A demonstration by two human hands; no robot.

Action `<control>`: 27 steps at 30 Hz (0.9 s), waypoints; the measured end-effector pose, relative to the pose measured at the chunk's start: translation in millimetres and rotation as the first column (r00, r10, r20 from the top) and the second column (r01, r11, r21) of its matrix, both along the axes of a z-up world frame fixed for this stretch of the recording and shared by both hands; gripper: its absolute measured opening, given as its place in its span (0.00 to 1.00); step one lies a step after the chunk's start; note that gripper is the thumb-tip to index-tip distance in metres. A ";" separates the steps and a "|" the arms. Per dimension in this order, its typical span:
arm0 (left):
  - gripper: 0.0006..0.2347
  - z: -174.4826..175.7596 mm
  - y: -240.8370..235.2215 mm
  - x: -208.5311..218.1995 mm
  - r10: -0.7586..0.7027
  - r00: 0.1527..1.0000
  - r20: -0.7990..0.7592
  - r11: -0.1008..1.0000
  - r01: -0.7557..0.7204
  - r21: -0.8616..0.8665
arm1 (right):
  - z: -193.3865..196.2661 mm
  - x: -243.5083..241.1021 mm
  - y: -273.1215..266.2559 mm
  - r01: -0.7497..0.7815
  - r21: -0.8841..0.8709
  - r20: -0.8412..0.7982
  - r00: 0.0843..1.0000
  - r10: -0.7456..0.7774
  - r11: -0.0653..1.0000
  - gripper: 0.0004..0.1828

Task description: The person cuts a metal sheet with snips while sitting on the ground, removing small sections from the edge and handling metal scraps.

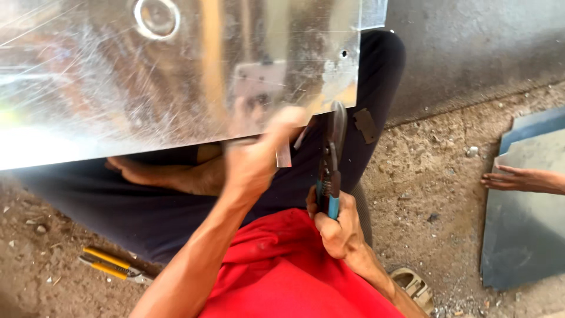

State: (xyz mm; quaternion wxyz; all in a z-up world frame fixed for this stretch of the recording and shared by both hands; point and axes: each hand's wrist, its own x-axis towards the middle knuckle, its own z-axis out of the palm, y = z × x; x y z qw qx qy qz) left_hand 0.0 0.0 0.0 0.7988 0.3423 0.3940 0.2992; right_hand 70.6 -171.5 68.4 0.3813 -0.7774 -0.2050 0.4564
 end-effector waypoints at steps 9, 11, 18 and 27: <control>0.13 72.7 74.3 -138.6 0.435 0.899 -0.043 0.898 -0.429 0.100 | -37.7 13.0 -71.7 -0.010 -0.086 0.010 1.000 0.010 0.996 0.08; 0.08 54.8 58.9 -125.0 0.445 0.893 -0.066 0.896 -0.444 0.022 | -38.2 25.5 -84.6 -0.074 -0.147 0.051 0.995 0.082 0.986 0.10; 0.15 3.3 24.5 -21.5 -0.019 0.983 0.180 0.981 0.053 -0.185 | 13.7 71.4 -42.2 -0.386 -0.382 -0.070 0.918 0.390 0.840 0.29; 0.15 28.3 35.2 -28.8 -0.053 0.943 0.327 0.988 0.097 -0.119 | 48.5 96.1 23.7 -0.545 -0.401 -0.086 0.822 0.563 0.736 0.35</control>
